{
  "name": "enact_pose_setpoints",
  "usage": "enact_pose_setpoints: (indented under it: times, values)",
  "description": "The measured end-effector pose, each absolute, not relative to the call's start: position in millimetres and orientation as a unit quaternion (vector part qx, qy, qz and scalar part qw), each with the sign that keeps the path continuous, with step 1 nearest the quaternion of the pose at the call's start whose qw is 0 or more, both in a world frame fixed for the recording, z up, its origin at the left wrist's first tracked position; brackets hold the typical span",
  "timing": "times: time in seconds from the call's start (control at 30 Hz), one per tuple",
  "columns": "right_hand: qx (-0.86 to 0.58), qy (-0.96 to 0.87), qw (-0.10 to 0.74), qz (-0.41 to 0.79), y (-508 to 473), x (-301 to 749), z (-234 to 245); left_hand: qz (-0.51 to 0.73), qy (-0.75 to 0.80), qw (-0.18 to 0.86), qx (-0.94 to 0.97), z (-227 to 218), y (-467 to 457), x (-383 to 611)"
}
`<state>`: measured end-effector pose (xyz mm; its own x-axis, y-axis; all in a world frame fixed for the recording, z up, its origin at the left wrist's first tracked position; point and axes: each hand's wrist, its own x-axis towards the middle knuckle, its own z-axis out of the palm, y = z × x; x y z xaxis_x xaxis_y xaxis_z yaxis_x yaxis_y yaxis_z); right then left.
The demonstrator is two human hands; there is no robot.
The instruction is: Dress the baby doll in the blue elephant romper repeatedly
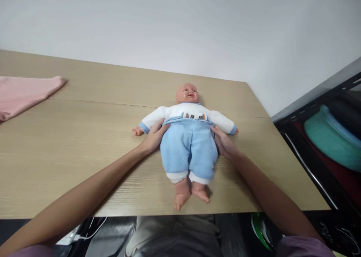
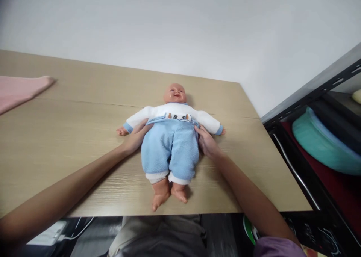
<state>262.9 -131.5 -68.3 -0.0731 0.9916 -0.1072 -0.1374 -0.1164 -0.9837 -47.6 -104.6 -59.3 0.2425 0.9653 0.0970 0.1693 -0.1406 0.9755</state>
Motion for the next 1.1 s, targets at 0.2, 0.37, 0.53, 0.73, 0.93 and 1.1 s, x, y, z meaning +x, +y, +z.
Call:
enact_pose_setpoints:
  times: [0.2,0.37,0.53,0.73,0.93,1.1]
  values:
    - [-0.438,-0.482,0.498,0.572,-117.5,263.5,-58.6,0.504,0.413,0.533,0.541,-61.8,-91.9,-45.2]
    - [-0.459,-0.511,0.493,0.533,-114.9,271.5,-64.5,0.462,0.390,0.548,0.578,-59.9,-86.1,-53.6]
    - [-0.474,-0.612,0.466,0.429,-131.7,275.4,-57.4,0.440,0.375,0.494,0.649,-45.5,-94.7,-58.7]
    - [-0.455,-0.669,0.442,0.388,-119.2,264.8,-24.4,0.419,0.351,0.502,0.671,-21.7,-84.2,-49.4]
    - [-0.499,-0.595,0.451,0.440,-93.2,263.3,-35.3,0.411,0.385,0.548,0.618,-41.3,-70.8,-48.7]
    - [-0.534,-0.643,0.394,0.382,-115.2,282.6,-59.9,0.381,0.445,0.384,0.713,-63.2,-83.4,-55.2]
